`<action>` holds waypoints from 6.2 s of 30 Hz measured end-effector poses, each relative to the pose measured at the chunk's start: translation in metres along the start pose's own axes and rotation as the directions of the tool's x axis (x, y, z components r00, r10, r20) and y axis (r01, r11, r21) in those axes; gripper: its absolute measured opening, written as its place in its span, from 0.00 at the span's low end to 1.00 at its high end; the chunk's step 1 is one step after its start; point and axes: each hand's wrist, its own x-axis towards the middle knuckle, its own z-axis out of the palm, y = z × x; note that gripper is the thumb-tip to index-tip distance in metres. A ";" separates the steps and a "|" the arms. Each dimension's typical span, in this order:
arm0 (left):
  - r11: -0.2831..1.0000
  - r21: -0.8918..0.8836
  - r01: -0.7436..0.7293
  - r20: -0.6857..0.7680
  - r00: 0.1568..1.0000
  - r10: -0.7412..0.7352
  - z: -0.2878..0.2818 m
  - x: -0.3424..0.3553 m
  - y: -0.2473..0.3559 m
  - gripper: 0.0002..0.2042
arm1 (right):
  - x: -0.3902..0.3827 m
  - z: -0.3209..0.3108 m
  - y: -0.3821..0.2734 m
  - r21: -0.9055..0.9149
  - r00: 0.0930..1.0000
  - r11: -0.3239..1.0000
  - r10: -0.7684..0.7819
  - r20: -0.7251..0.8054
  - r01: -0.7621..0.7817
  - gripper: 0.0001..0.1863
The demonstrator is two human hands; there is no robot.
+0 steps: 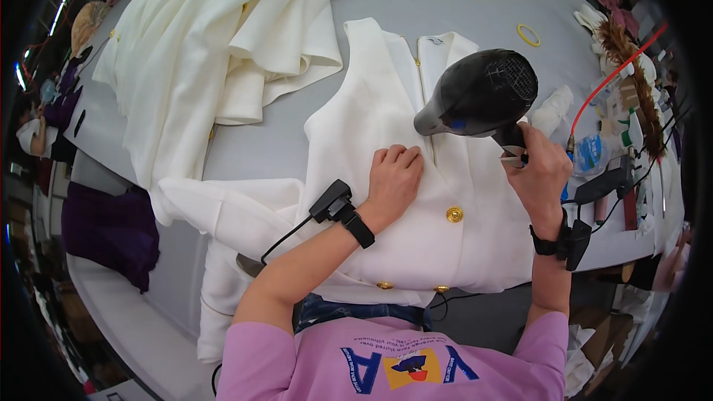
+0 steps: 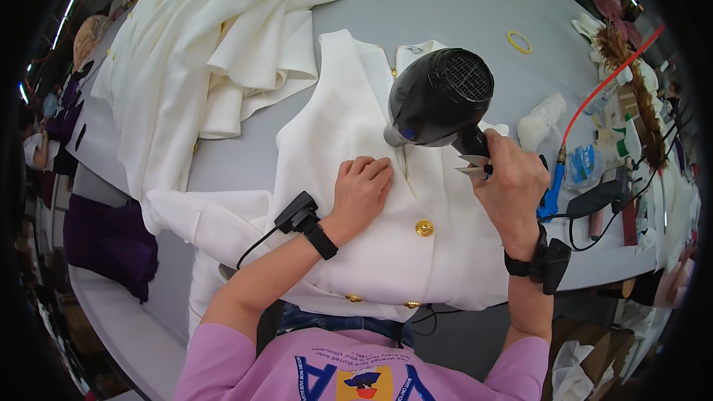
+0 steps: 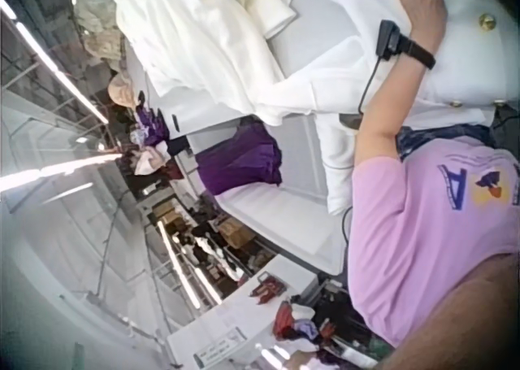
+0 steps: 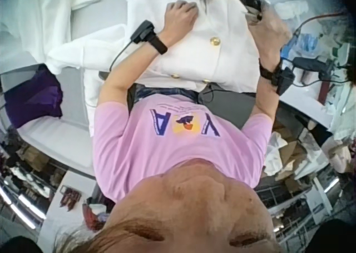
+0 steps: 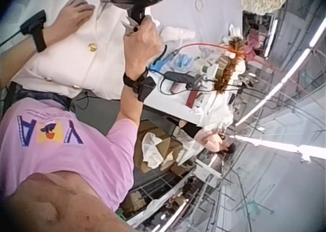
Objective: Inspecting, trimming threads, and using a hair dryer to finish white vests with gold buttons.
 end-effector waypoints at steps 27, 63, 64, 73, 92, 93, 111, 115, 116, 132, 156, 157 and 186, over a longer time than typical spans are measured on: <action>0.998 -0.067 0.002 -0.029 1.000 -0.004 0.003 -0.001 -0.004 0.06 | -0.033 0.000 0.108 0.091 0.653 0.654 0.756 -0.046 -0.751 0.24; 0.997 -0.004 0.071 0.099 0.993 -0.070 -0.048 -0.003 -0.065 0.11 | -0.064 0.059 0.189 -0.468 0.733 0.619 0.673 -0.097 -0.630 0.27; 0.997 0.001 0.081 0.098 0.992 -0.080 -0.048 -0.002 -0.065 0.11 | -0.062 0.059 0.179 -0.377 0.873 0.789 0.407 -0.269 -0.484 0.22; 0.993 -0.105 0.060 0.270 0.962 -0.029 -0.057 0.046 0.003 0.14 | -0.043 0.091 0.064 0.507 0.439 -0.078 0.401 0.804 -0.859 0.15; 0.980 -0.177 0.088 0.152 0.987 -0.061 0.011 0.063 0.001 0.04 | -0.040 0.073 -0.016 0.423 0.704 0.578 0.445 0.553 -0.698 0.10; 0.895 -0.345 0.283 0.214 0.952 -0.219 0.011 0.062 0.000 0.04 | -0.038 0.067 -0.016 0.424 0.703 0.575 0.448 0.553 -0.700 0.10; 0.371 -0.793 0.482 0.200 0.783 -0.589 -0.035 0.076 -0.026 0.22 | -0.028 0.069 0.010 0.495 0.689 0.514 0.669 0.279 -0.700 0.15; 0.627 -0.540 0.561 0.279 0.823 -0.495 -0.043 0.065 -0.035 0.19 | -0.032 0.067 0.004 0.419 0.734 0.604 0.585 0.343 -0.678 0.23; 0.625 -0.541 0.563 0.280 0.821 -0.497 -0.041 0.061 -0.033 0.19 | -0.035 0.069 -0.002 0.443 0.825 0.698 0.500 0.263 -0.564 0.26; 0.871 -0.372 0.322 0.303 0.929 -0.214 -0.086 0.037 -0.076 0.13 | -0.037 0.059 0.059 0.652 0.724 0.407 0.604 0.333 -0.640 0.09; 0.528 -0.450 0.720 0.146 0.643 -0.752 -0.063 0.100 -0.181 0.10 | 0.013 0.099 -0.031 0.552 0.844 0.641 0.357 0.400 -0.533 0.08; 0.474 -0.513 0.716 0.168 0.625 -0.763 -0.065 0.101 -0.173 0.09 | 0.017 0.097 -0.039 0.575 0.840 0.618 0.325 0.433 -0.536 0.07; 0.389 -0.790 0.474 0.201 0.800 -0.566 -0.093 0.088 -0.100 0.19 | 0.029 0.120 -0.023 0.344 0.895 0.831 0.441 0.075 -0.438 0.15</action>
